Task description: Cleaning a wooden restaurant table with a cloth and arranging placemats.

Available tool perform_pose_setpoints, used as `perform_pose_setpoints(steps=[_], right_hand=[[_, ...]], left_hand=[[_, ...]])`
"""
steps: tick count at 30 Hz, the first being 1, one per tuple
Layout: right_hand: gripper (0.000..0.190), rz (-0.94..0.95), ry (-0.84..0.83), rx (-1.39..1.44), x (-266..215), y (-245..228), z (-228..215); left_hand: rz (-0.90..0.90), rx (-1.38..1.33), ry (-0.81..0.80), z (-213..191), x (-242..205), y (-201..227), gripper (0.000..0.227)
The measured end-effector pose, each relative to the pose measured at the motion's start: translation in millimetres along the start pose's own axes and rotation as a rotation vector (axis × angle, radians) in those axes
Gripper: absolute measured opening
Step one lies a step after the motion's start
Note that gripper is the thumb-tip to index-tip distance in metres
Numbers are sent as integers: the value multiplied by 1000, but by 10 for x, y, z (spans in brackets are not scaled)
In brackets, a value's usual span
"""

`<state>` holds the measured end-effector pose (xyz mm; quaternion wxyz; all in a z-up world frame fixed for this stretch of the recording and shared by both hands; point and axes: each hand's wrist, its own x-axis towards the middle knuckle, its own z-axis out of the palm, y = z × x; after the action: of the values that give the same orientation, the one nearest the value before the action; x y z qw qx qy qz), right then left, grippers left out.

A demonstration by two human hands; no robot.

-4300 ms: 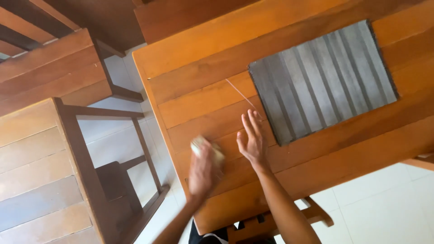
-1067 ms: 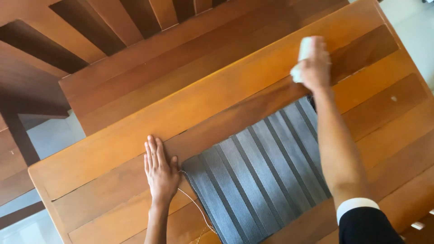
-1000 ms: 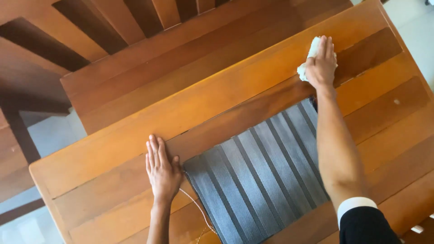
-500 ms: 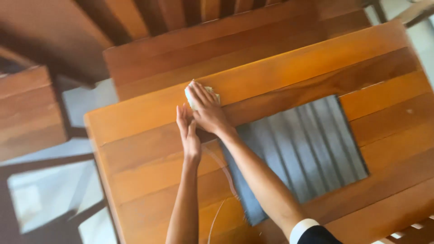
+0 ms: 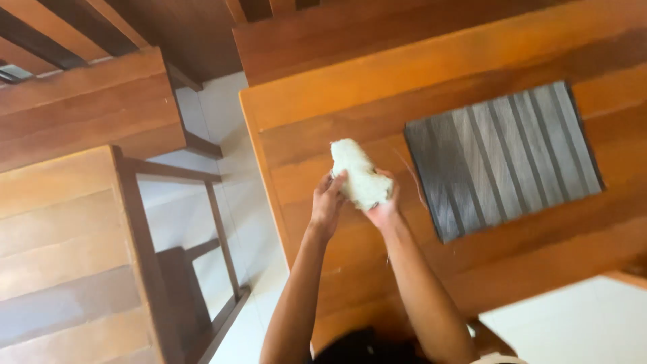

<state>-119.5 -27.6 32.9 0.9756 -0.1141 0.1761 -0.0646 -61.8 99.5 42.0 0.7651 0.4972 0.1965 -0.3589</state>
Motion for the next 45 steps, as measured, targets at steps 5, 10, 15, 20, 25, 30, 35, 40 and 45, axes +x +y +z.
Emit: perform_pose_setpoints(steps=[5,10,15,20,25,30,35,40,45], right_hand=[[69,-150,349,-862,-631,24,17],[77,-17,433,-1369,-1160,238,315],[71,-161,221,-1624,-1524,459,-439],[56,-311,321,-1615,-1805,615,-846],[65,-300,372,-1628,-2118,561,-409],[90,-106,294,-1256,-2359,668,95],[62,-279,420,-1468,-2426,999,-262],[37,-320,611,-1225,-2493,1321,-34],[37,-77,477,-1086,-2446,2051,363]], left_hand=[[141,92,-74,-435,-211,-454,53],[142,103,-65,-492,-553,-619,52],[27,150,-110,-568,-807,-995,46],[29,45,-158,-632,-1182,-1112,38],[14,-121,-207,-598,-1485,-1211,38],[-60,250,-90,-583,-1792,-1029,37],[398,685,-23,-801,-2096,-648,33],[445,658,-125,-1479,-1984,-538,32],[271,468,-118,-2237,-2217,-86,36]])
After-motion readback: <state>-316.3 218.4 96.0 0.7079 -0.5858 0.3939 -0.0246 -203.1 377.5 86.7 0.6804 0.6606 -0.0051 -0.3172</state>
